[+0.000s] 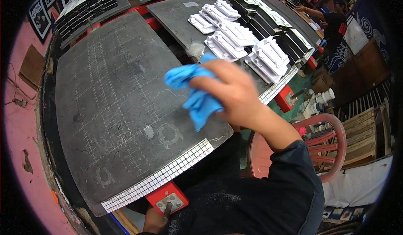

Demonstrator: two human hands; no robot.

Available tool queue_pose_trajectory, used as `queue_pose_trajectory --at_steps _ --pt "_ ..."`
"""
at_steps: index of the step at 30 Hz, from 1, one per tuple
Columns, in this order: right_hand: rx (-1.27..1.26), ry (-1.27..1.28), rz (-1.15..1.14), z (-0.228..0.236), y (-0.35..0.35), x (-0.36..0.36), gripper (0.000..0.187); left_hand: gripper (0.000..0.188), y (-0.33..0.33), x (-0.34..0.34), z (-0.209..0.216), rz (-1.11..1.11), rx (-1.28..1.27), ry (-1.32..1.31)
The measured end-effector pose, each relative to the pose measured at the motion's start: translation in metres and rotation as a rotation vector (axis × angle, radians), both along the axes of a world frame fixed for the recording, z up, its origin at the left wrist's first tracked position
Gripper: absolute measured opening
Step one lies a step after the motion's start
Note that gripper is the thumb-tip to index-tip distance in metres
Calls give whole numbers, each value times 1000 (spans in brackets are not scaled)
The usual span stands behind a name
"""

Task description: Cleaning and assembling plastic mobile phone stands by wiping components and fitting them together.

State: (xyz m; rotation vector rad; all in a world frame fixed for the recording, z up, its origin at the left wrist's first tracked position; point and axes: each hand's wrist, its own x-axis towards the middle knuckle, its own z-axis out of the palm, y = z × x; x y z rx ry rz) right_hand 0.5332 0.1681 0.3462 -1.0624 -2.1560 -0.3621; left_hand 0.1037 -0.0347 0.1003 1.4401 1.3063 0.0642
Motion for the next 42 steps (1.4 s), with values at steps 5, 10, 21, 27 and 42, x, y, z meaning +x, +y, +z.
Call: queue_pose_trajectory --at_steps 5,10,21,27,42 --pt "-329 -302 -402 -8 -34 70 53 37 -21 -27 -29 269 -293 -350" --pt "-281 76 -436 8 -50 95 39 42 5 2 24 -156 70 200" --pt "-86 -176 -952 0 -34 156 26 45 58 -9 -4 -185 21 22" --pt "-47 -121 -961 3 -31 148 22 43 62 -21 128 -248 -143 -83" --pt "-340 221 301 18 39 -72 32 103 210 55 263 59 740 -566"
